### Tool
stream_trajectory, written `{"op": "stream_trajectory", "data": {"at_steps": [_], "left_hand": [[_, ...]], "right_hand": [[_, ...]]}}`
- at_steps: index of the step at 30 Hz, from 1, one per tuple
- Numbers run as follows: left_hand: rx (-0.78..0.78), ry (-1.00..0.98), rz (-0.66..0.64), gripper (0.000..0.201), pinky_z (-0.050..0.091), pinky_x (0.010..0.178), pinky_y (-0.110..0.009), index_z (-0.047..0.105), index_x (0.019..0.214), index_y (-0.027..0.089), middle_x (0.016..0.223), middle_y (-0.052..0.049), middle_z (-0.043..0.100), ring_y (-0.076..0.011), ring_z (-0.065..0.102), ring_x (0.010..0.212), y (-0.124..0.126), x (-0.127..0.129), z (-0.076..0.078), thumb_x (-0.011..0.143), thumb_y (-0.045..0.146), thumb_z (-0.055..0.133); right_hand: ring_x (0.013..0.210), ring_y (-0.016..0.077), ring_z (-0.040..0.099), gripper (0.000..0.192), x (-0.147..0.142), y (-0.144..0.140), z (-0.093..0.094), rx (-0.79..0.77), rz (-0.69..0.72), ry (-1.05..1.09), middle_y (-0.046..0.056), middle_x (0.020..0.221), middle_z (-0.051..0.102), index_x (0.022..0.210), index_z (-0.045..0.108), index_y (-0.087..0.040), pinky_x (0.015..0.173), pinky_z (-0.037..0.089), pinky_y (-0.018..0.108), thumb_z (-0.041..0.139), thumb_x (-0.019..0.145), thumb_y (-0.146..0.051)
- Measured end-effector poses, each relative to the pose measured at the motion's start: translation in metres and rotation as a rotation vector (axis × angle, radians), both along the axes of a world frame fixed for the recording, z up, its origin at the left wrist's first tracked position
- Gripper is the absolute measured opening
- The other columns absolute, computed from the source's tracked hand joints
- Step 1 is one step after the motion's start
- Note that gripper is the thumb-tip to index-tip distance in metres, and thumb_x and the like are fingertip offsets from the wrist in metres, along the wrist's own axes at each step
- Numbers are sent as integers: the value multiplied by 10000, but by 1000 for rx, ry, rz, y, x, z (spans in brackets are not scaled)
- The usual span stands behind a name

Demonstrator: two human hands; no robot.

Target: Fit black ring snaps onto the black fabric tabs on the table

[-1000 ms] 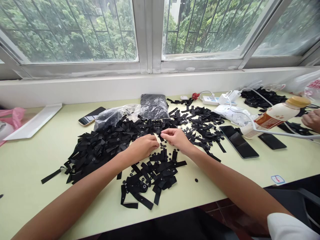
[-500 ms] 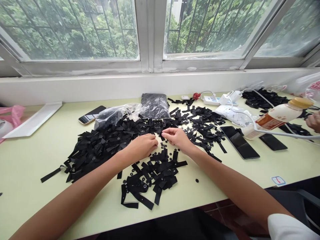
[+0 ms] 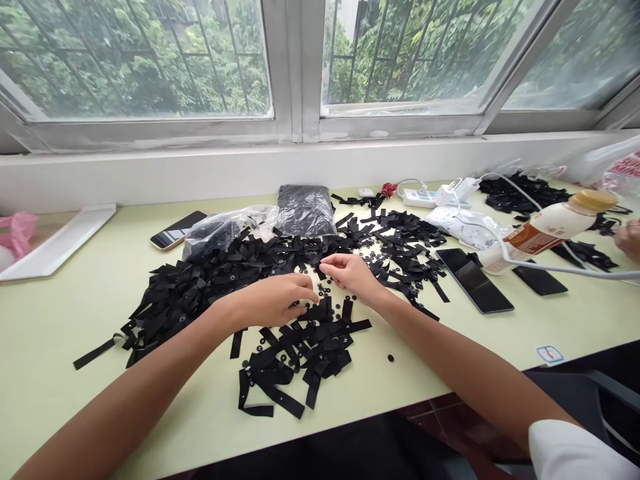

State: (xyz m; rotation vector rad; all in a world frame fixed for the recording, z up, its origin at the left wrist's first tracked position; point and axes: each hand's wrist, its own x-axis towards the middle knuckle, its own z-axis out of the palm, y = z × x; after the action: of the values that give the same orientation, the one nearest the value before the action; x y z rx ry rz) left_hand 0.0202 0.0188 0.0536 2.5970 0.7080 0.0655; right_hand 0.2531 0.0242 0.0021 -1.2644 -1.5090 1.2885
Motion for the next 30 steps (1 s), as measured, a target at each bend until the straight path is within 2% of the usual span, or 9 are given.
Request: {"op": "stream_trajectory", "data": {"at_steps": [4,8,11,15,18,20,24,30], "left_hand": [[-66,50,6,291,441,746,-201,709,1162,294,1131,-21,683,-102,648,913,-2,4,-3,944,250,520],[-81,-6,56,279,448,761,-216,744,999,258,1024,-25,691,-107,640,885,3,3,-6,961,281,468],[-61,15,68,266,431,724,-219,736,962,250,995,-21,687,-101,622,839,6,-1,-5,954,295,474],[69,83,86,302,425,705,-227,702,1071,252,1074,-32,662,-106,612,855,3,3,-6,971,300,421],[205,41,124,386,466,798,-245,634,1242,254,1182,-66,624,-143,610,1014,-1,13,-16,1001,304,338],[222,18,149,423,488,854,-263,618,1270,240,1184,-77,613,-155,595,1071,-2,20,-24,1016,321,289],[189,-19,175,362,498,871,-264,677,1157,245,1124,-62,620,-153,588,1062,0,25,-35,1004,379,378],[135,22,178,341,471,800,-233,716,1013,222,1042,-47,645,-119,608,938,3,25,-28,1001,319,390]], "right_hand": [[529,87,401,368,0,-1,2,11,-1,-8,18,700,594,988,763,-164,480,322,233,717,832,-494],[531,85,401,342,0,-2,4,4,7,-8,18,704,595,968,759,-167,472,318,227,715,837,-480],[533,91,415,349,1,-2,3,-4,4,2,21,698,597,971,760,-166,472,333,229,722,829,-482],[528,94,424,354,1,1,-2,3,-5,2,18,678,594,974,758,-160,466,336,225,725,826,-480],[521,91,424,347,1,2,-3,14,0,8,11,664,592,971,753,-155,469,347,222,722,831,-471],[523,89,431,340,1,3,-4,20,4,13,14,683,605,969,752,-153,475,358,221,722,833,-464],[525,87,437,339,1,2,-4,14,-5,17,17,711,618,975,753,-156,478,370,222,726,833,-463],[508,87,413,347,1,4,-8,7,-13,13,11,676,598,970,751,-163,461,344,225,733,832,-481]]}}
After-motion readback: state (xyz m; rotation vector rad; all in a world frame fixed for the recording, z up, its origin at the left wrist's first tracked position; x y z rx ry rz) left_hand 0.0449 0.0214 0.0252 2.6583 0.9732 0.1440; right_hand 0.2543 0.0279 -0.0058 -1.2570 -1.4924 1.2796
